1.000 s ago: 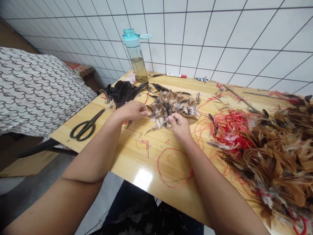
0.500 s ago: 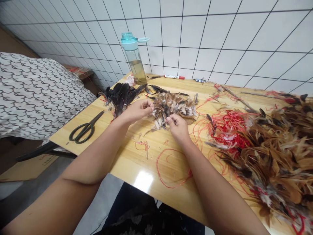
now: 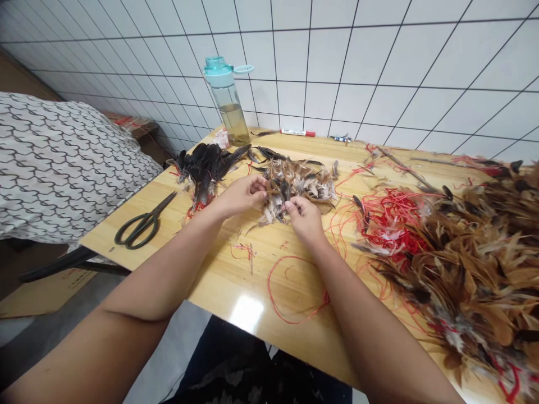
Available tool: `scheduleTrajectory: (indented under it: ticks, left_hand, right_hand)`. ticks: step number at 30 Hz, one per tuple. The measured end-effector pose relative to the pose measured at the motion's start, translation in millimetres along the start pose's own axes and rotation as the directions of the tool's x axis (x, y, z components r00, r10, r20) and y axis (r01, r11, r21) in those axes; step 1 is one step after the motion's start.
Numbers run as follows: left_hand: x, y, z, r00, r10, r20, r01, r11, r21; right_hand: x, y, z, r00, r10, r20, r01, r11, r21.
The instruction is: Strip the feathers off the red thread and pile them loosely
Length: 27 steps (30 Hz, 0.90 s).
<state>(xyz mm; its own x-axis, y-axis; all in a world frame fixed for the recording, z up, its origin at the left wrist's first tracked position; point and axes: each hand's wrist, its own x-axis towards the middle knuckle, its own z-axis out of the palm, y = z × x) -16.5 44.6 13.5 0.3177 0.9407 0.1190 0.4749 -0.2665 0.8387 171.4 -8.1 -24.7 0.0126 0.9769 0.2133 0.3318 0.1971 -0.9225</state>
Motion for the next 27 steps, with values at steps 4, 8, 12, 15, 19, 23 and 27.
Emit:
scheduleTrajectory:
  ticks: [4,8,12,15,19,23,27]
  left_hand:
    - [-3.2,9.1,-7.4,0.959,0.164,-0.230,-0.109,0.966,0.234]
    - [-11.7,24.4,-6.3,0.970,0.229,-0.085,-0.211,0.960,0.184]
    - [-15.1,27.5,-3.6,0.955,0.296,-0.019,-0.282,0.926,0.250]
    - [-13.5,20.4,-2.0,0.954,0.282,0.101,-0.299,0.894,0.333]
    - [-9.7,7.9,8.0,0.953,0.269,0.141,-0.303,0.858,0.414]
    - [-7.4,3.6,17.0,0.940,0.320,0.120,-0.340,0.841,0.420]
    - [-9.7,11.7,11.9,0.908,0.401,0.120,-0.413,0.816,0.405]
  right_hand:
    - [-0.3,-0.4,-0.5,1.000,0.008,-0.004,-0.008,1.000,0.004]
    - [-0.2,0.5,-1.3,0.999,0.014,-0.030,-0.014,1.000,0.019]
    - [0.0,1.0,-2.0,0.999,0.011,-0.041,-0.011,1.000,0.001]
    - [0.1,0.0,-2.2,0.999,0.014,-0.041,-0.015,1.000,-0.004]
    - [0.4,-0.8,-3.0,0.997,0.031,-0.069,-0.030,0.999,0.013]
    - [1.5,1.3,-5.1,0.991,0.036,-0.129,-0.036,0.999,-0.004]
    - [2.9,4.6,-6.7,0.986,-0.028,-0.166,0.014,0.996,-0.085]
